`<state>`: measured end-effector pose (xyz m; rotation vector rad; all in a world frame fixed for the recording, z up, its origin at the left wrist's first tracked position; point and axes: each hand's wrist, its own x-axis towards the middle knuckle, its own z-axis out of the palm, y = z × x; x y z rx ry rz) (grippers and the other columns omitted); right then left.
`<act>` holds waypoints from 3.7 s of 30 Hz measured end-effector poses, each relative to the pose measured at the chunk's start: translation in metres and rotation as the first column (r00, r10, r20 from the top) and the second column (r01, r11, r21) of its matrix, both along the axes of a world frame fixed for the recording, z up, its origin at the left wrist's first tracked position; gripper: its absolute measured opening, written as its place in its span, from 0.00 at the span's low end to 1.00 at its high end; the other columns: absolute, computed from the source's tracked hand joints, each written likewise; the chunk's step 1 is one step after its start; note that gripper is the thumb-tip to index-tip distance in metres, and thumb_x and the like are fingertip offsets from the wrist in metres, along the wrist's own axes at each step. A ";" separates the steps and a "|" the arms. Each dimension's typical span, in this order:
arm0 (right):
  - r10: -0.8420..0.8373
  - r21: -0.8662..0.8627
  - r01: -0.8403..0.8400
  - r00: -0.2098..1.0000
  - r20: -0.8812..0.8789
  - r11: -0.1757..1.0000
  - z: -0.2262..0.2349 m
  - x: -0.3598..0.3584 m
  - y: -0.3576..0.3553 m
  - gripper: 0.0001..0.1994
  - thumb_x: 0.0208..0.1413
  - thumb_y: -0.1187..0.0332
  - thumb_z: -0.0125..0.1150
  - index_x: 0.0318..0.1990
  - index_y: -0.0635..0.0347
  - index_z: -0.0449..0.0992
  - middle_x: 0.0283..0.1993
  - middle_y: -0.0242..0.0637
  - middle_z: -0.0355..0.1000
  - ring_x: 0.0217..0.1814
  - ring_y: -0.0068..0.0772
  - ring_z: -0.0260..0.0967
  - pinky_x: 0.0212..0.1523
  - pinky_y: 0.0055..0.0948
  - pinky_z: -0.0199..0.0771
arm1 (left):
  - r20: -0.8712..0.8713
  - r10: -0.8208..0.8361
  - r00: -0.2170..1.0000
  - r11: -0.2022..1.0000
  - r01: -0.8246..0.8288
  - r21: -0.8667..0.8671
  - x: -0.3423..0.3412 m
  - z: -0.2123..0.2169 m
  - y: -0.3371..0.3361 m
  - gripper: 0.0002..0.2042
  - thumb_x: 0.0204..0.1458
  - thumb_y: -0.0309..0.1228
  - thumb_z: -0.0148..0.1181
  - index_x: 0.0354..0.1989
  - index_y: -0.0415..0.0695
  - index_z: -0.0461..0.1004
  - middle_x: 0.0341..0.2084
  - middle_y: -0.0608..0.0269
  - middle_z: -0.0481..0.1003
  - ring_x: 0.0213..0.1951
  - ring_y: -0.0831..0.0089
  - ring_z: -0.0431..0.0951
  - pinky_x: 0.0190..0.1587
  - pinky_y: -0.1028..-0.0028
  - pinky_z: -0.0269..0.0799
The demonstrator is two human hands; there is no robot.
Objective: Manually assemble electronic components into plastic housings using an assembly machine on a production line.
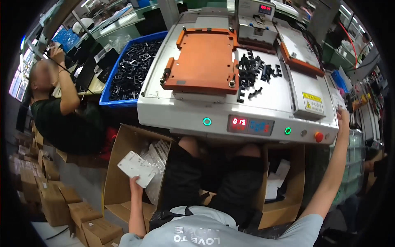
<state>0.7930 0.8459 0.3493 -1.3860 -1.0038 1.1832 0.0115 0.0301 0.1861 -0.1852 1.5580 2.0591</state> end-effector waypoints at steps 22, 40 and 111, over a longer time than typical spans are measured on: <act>0.071 0.410 -0.225 0.931 0.358 0.884 0.088 -0.329 -0.488 0.09 0.61 0.76 0.49 0.46 0.65 0.75 0.40 0.38 0.75 0.36 0.23 0.72 0.39 0.22 0.71 | -0.728 -0.323 -0.605 0.589 0.474 -0.655 0.169 0.275 0.175 0.19 0.44 0.28 0.63 0.47 0.61 0.77 0.47 0.67 0.76 0.53 0.62 0.73 0.62 0.59 0.59; -0.116 0.474 -0.822 0.462 0.879 0.316 0.159 -0.458 -0.342 0.08 0.50 0.71 0.62 0.38 0.59 0.75 0.37 0.37 0.72 0.45 0.41 0.66 0.46 0.33 0.67 | -0.780 -0.233 -0.581 0.833 0.294 -0.468 0.142 0.259 0.146 0.18 0.45 0.32 0.65 0.47 0.63 0.77 0.49 0.72 0.75 0.53 0.70 0.73 0.65 0.60 0.56; 0.378 0.010 -0.397 0.881 0.284 0.918 -0.010 -0.332 -0.507 0.13 0.61 0.67 0.53 0.50 0.61 0.73 0.48 0.37 0.74 0.50 0.29 0.70 0.49 0.25 0.69 | 0.319 -0.787 0.529 0.615 0.721 0.321 0.190 0.192 0.167 0.20 0.54 0.25 0.59 0.55 0.38 0.62 0.48 0.57 0.71 0.50 0.69 0.74 0.53 0.68 0.72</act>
